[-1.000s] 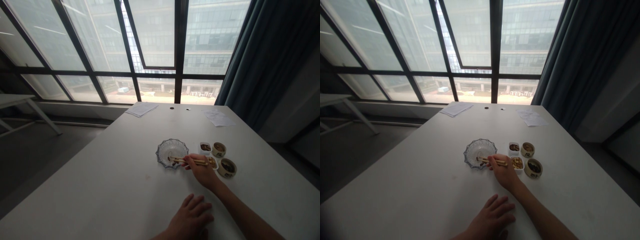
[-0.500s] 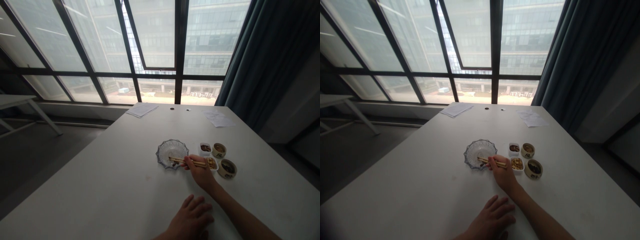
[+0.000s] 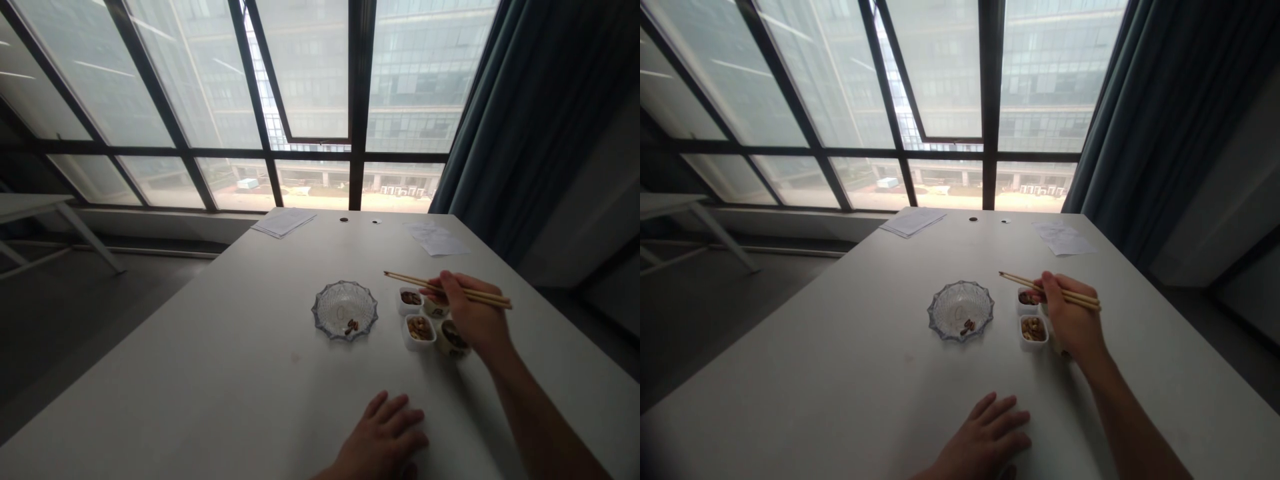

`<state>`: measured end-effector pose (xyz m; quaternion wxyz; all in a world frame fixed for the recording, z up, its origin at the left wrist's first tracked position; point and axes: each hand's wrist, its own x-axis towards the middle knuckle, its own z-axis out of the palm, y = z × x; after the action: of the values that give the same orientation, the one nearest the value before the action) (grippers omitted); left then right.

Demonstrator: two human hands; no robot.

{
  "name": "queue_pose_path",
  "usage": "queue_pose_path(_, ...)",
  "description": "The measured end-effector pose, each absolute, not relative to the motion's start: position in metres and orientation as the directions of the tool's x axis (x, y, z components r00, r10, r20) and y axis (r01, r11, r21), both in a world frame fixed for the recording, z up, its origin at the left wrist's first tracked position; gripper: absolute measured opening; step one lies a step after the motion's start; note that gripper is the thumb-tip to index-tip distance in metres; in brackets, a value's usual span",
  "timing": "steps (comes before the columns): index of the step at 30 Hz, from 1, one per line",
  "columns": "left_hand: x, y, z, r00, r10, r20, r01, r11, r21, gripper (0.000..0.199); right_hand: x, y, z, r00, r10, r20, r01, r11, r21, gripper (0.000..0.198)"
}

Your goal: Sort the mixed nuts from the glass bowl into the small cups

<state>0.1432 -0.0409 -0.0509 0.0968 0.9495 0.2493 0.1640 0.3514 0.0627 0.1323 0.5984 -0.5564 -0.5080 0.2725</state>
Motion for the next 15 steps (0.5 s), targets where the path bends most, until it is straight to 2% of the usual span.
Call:
queue_pose_path(4, 0.143, -0.040, -0.051, 0.818, 0.511, 0.264, 0.446, -0.854, 0.269, 0.027, 0.387, 0.071, 0.136, 0.412, 0.852, 0.322, 0.303, 0.206, -0.931, 0.038)
queue_pose_path(10, 0.143, -0.041, -0.048, 0.814, 0.515, 0.269, 0.436, -0.847, 0.304, 0.026, 0.400, 0.082, 0.123, 0.299, 0.913, 0.278, 0.376, 0.155, -0.914, 0.031)
queue_pose_path(15, 0.143, -0.043, -0.048, 0.809, 0.521, 0.271, 0.436, -0.842, 0.316, 0.026, 0.392, 0.078, 0.129, 0.316, 0.904, 0.289, 0.393, 0.152, -0.907, 0.033)
